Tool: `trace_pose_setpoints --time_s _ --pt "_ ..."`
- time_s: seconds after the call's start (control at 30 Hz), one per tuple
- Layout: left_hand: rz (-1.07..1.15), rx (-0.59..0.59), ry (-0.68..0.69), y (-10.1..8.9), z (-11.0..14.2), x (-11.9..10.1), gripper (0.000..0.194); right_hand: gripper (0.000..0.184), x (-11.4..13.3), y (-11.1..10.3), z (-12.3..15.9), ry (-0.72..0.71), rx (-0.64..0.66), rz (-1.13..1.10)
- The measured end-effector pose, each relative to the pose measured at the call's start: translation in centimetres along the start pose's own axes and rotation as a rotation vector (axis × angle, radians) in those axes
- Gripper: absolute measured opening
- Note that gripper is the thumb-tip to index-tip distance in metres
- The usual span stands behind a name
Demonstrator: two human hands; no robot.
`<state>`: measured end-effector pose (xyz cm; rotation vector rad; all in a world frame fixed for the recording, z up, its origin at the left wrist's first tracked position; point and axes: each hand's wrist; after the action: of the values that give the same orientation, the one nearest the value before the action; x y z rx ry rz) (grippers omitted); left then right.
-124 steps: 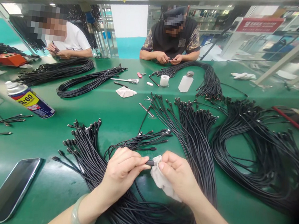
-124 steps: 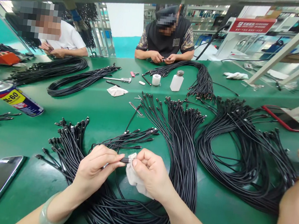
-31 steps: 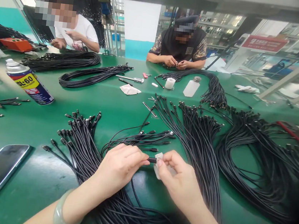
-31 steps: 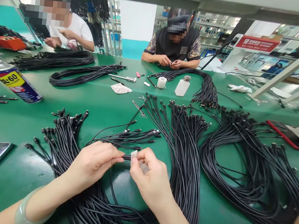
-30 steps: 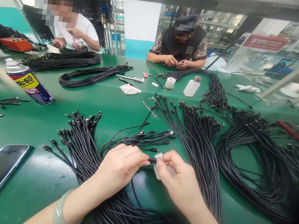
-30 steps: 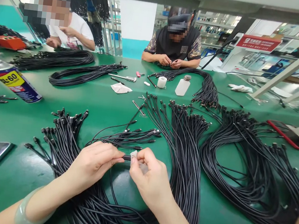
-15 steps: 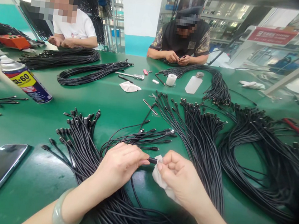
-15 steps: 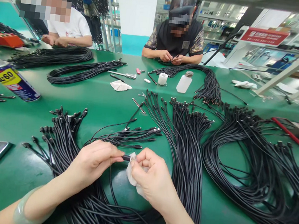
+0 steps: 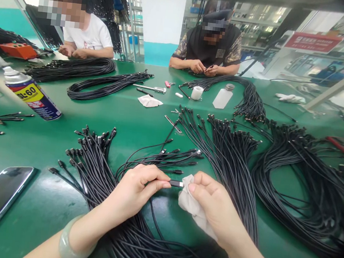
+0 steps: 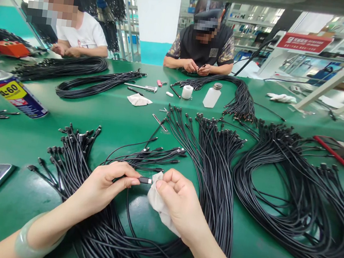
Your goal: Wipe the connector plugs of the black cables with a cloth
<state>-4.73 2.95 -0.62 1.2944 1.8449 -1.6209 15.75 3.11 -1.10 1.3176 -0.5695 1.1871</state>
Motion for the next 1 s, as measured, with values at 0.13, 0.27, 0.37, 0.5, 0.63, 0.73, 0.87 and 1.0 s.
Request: trace_pose_setpoints --time_s 0.13,0.27,0.37,0.5,0.63,0.73,0.87,1.0 --pt "-0.037 -0.027 0.052 0.02 0.04 0.01 0.008 0.037 -0.12 0.01 -0.08 -0.015 -0.016 0.064" --pt "-0.087 -0.032 0.086 0.04 0.09 -0.17 0.006 0.036 -0.12 0.26 0.02 -0.031 0.004 0.155" --pt "-0.118 -0.035 0.105 0.09 0.19 -0.42 0.006 0.029 -0.1 0.36 0.17 -0.078 -0.014 0.285" --pt "-0.166 -0.058 0.182 0.32 0.48 -0.42 0.003 0.022 -0.12 0.22 0.36 -0.19 -0.033 0.543" --pt "-0.223 -0.071 0.221 0.49 0.67 -0.23 0.003 0.02 -0.04 0.33 0.52 -0.212 -0.054 0.635" --pt "-0.216 -0.067 0.194 0.4 0.65 -0.3 0.004 0.023 -0.01 0.61 0.59 -0.135 -0.073 0.512" --pt "-0.221 -0.058 0.213 0.29 0.58 -0.36 0.006 0.027 -0.11 0.6 0.58 -0.122 -0.089 0.466" --pt "-0.226 -0.044 0.22 0.36 0.55 -0.26 0.006 0.03 -0.11 0.31 0.47 -0.098 -0.048 0.408"
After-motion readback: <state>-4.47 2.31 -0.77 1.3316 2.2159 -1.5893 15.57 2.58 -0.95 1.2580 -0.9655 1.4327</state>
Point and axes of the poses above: each hand's wrist, its own z-axis away from the middle knuckle, its own y-axis out of the palm, x = y × z, and after that the axes turned 5 degrees about -z, right-handed
